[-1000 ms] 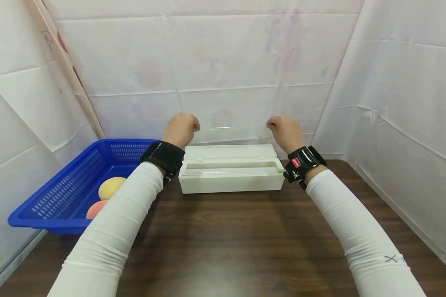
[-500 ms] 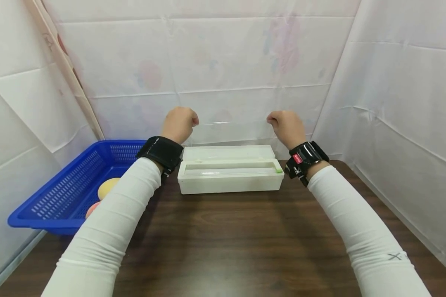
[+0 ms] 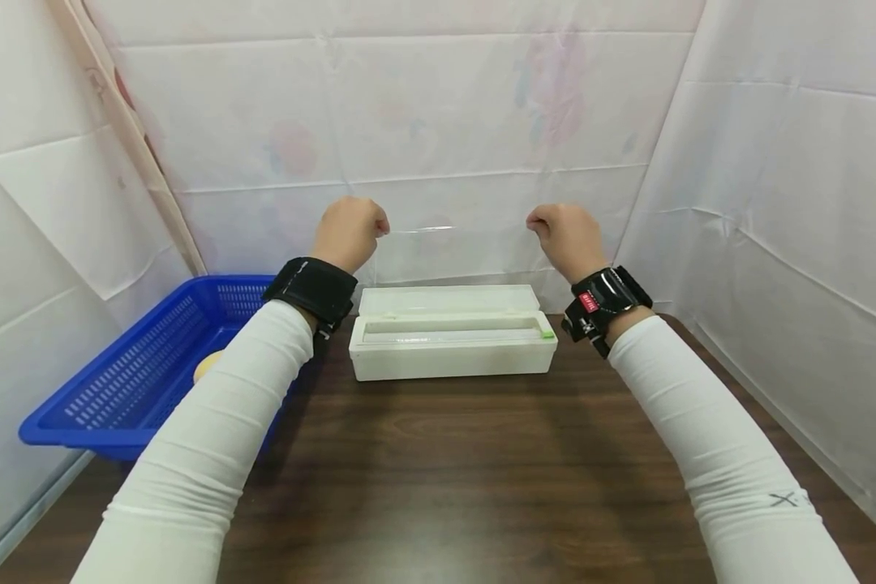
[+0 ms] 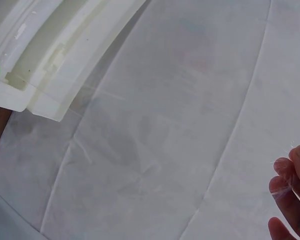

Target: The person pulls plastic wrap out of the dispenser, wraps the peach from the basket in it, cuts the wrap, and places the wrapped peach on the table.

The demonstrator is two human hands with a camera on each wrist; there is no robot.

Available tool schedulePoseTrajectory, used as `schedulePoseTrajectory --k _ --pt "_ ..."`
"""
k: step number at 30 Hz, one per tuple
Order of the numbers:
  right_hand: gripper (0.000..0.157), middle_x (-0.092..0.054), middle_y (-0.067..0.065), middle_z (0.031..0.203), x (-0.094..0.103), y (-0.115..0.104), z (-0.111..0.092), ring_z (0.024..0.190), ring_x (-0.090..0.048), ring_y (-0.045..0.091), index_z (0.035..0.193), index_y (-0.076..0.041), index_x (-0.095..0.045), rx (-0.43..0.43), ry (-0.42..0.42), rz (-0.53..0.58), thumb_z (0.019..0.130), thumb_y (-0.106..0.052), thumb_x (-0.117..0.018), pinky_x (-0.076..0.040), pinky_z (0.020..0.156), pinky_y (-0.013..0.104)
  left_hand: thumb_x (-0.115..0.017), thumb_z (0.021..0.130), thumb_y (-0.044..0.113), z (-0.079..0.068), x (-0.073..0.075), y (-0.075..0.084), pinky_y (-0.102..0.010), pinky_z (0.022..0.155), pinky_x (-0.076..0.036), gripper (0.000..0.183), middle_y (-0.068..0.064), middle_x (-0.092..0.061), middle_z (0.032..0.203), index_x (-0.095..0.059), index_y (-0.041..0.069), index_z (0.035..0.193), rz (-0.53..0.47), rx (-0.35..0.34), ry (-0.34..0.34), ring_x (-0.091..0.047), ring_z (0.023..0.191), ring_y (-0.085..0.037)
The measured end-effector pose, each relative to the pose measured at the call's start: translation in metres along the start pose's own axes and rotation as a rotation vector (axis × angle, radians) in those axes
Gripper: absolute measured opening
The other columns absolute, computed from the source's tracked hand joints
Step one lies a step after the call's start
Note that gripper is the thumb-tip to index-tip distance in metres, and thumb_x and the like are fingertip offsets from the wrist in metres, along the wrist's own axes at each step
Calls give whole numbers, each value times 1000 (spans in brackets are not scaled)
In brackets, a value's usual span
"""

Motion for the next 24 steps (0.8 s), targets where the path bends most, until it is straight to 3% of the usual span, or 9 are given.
schedulePoseTrajectory --k 7,18,24 --pt "15 -70 16 96 8 -1 2 87 -65 32 97 -1 -72 -19 33 6 90 -10 -61 -50 75 44 -57 86 -7 3 6 2 -43 84 -48 17 -16 -70 93 -72 -1 90 11 4 17 -62 92 -35" --pt "15 -70 16 96 18 0 7 89 -66 32 96 -1 -72 -39 72 18 90 -8 -61 -50 77 44 -53 85 -12 5 13 3 -42 84 -49 25 -16 -70 97 -73 0 95 3 20 106 -63 93 -34" --pt "16 -70 17 95 23 2 8 87 -66 34 98 -1 -72 -43 110 8 91 -11 -60 -50 74 45 -56 88 -5 5 15 6 -43 85 -48 20 -16 -70 97 -73 0 96 -5 22 161 -63 94 -34"
Point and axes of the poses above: each hand's wrist, its own z-axis towards the middle knuckle, its own x-axis out of the back of the hand, y = z × x, the point moved 8 cm from there along z, towards the middle knuckle
